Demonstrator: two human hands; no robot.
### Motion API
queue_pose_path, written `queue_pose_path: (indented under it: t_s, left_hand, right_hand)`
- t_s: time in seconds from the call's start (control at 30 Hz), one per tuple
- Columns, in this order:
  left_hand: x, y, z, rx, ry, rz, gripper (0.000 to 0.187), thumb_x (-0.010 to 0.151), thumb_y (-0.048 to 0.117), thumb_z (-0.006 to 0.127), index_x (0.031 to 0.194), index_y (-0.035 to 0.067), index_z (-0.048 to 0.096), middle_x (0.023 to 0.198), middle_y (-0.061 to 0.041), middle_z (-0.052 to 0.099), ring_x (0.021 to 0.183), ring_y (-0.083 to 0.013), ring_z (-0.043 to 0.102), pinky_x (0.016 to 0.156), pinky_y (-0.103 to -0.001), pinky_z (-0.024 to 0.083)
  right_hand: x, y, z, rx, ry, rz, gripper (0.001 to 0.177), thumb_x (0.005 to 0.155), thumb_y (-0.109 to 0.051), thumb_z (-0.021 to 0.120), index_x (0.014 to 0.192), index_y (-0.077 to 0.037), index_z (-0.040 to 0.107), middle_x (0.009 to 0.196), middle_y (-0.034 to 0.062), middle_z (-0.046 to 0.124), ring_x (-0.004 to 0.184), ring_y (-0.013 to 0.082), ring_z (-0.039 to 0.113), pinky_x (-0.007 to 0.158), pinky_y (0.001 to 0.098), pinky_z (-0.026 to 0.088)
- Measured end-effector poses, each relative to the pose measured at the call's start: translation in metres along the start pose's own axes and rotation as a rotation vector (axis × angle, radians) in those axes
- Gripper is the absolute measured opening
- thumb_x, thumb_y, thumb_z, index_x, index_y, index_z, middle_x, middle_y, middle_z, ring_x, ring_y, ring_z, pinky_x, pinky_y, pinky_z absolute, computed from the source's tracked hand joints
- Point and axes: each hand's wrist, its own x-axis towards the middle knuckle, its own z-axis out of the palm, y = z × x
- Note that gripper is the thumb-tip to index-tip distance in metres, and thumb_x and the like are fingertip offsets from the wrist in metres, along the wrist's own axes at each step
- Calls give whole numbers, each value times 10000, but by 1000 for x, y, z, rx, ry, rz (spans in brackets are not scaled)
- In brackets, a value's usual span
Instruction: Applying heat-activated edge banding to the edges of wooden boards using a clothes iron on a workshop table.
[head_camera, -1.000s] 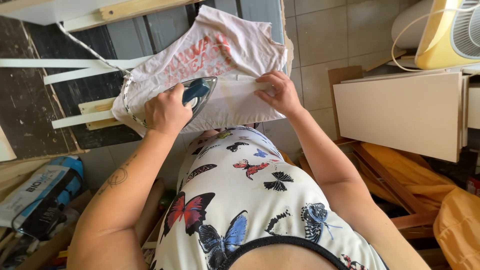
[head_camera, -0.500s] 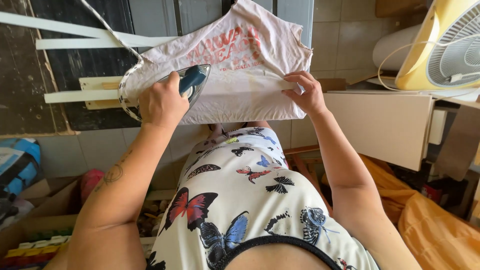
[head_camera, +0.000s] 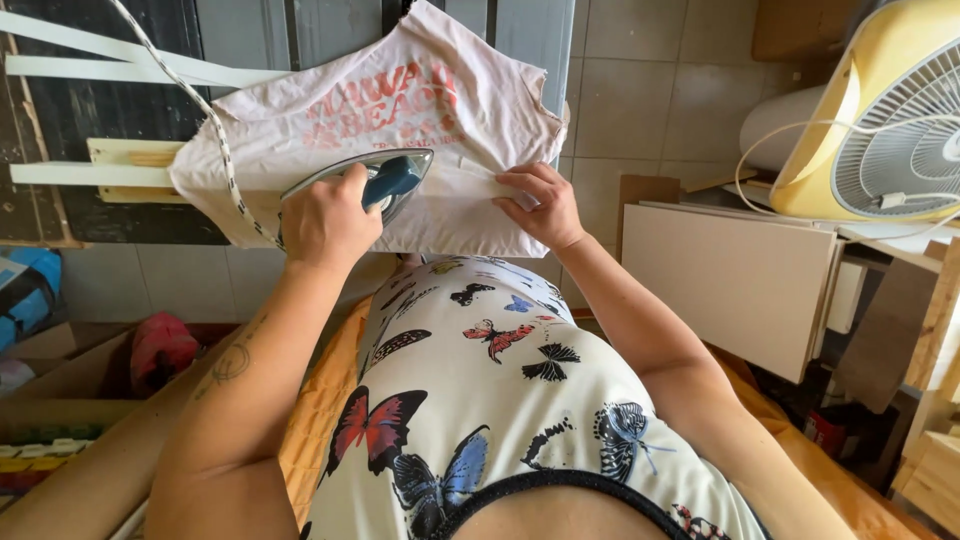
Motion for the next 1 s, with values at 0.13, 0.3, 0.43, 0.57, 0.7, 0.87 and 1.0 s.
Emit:
queue_pose_path:
  t_s: [0.13,0.3,0.43,0.57,0.7,0.87,1.0]
  left_hand:
    - [7,26,6,-60,-44,-2,161,852,272,712,961,158,682,769,-102,769,730,-350,791,695,-494,634]
    - [18,60,9,-68,-89,25,186,836,281,711,980,169,674,798,-106,775,754,-359,794,726,-513,634]
    - [28,80,12,-80,-92,66,214,818,298,706,976,163,657,784,-115,765,750,-376,790,719,-546,627]
    - [35,95,6,-98,-59,146,199,822,303,698,947,166,627,732,-128,737,696,-385,774,699,-540,620]
    - [35,104,9,-123,-40,188,212,823,290,727,937,139,632,721,-153,730,704,-411,772,704,-555,614]
    - [31,85,16,-95,-51,352,188,832,256,812,948,177,687,708,-131,742,681,-334,777,728,-458,637]
    - [41,87,5,-72,-37,384,175,817,235,782,926,158,669,673,-131,713,648,-356,760,689,-486,618]
  right_hand:
    - [3,2,-3,61,19,-14,260,873,-189,913,1094,-84,827,998,140,764,847,327,736,785,430,599]
    - [0,6,-8,106,40,5,266,875,-216,922,1069,-73,810,955,126,744,804,298,719,761,410,589]
    - [-3,10,-5,130,50,32,273,892,-261,904,1083,-94,803,952,114,728,818,303,715,773,418,586]
    - [-9,28,-6,67,65,5,533,798,-450,952,1128,-98,727,1033,130,713,918,351,691,862,465,567]
    - [-13,32,-16,47,40,19,564,806,-435,953,1155,-84,681,1095,132,698,976,353,675,896,454,556]
    - [-15,46,-21,215,-12,121,462,823,-221,870,1163,-67,598,1132,155,704,998,333,675,905,429,530]
    - [-14,47,-24,224,-58,151,426,773,-130,805,1134,-75,586,1140,150,726,999,335,697,895,401,534]
